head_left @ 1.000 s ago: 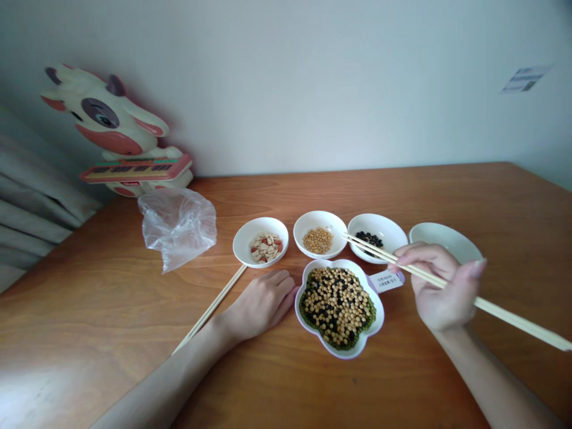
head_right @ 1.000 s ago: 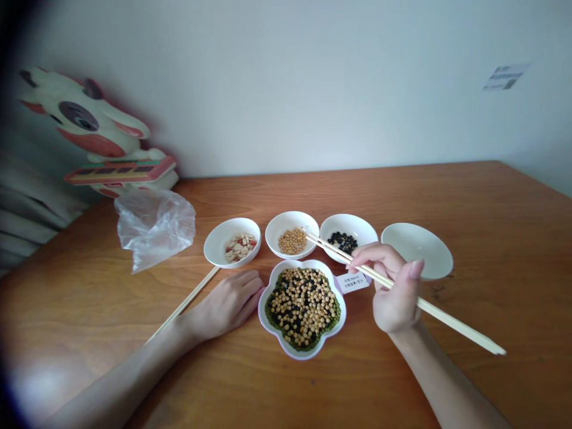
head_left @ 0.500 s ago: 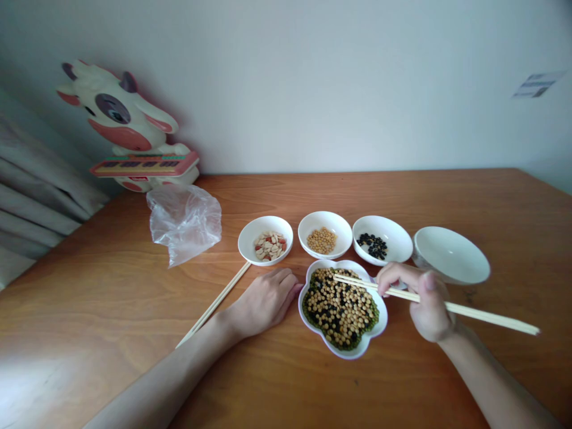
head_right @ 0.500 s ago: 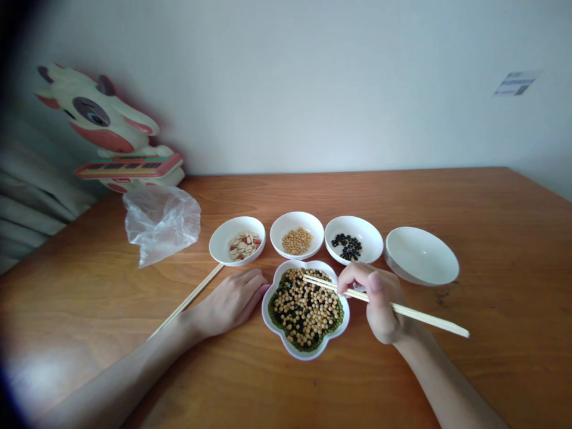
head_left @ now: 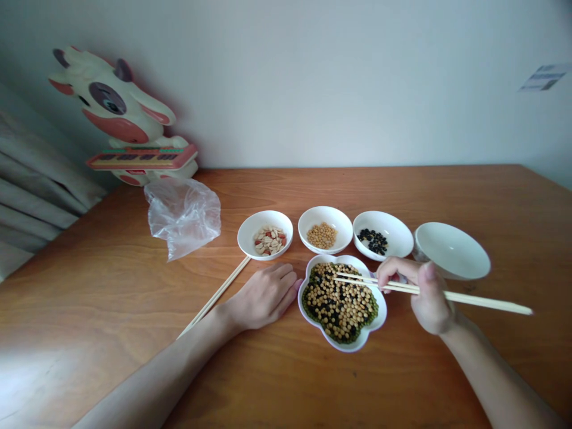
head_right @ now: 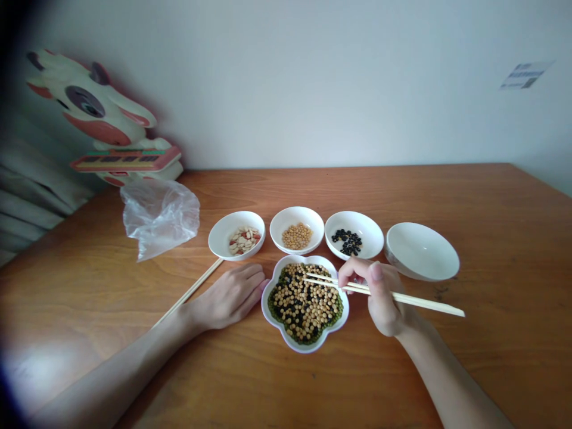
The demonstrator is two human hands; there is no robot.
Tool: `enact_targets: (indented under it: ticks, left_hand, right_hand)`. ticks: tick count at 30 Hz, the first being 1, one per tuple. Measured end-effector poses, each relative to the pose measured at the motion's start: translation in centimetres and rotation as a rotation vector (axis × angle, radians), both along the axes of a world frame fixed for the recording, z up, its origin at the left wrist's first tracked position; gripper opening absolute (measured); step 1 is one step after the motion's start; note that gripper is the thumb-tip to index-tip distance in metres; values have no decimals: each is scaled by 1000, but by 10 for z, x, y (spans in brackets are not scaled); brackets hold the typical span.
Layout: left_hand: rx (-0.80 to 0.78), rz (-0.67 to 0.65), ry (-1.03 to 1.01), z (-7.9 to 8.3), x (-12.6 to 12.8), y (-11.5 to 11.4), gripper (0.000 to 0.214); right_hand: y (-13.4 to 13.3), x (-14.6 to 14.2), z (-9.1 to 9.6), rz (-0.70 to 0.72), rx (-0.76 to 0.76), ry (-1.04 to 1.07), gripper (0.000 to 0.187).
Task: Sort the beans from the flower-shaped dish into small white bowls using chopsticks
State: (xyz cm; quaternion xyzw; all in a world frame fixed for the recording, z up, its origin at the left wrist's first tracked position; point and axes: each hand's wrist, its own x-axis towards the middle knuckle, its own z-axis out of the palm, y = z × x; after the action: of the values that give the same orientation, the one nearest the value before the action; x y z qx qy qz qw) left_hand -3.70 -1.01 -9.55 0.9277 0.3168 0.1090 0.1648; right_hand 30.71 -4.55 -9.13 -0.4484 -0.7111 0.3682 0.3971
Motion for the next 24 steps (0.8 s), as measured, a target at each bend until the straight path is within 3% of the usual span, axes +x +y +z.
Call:
enact_targets:
  ticks: [16, 24]
  left_hand:
    - [-41, -17, -21, -2, -6, -2, 19]
    - [-67, 5, -33, -1, -3, -2, 24]
  right_hand:
    - [-2, -9, 3, -5, 23, 30, 74]
    - [-1, -13, 2, -2, 40, 55, 75]
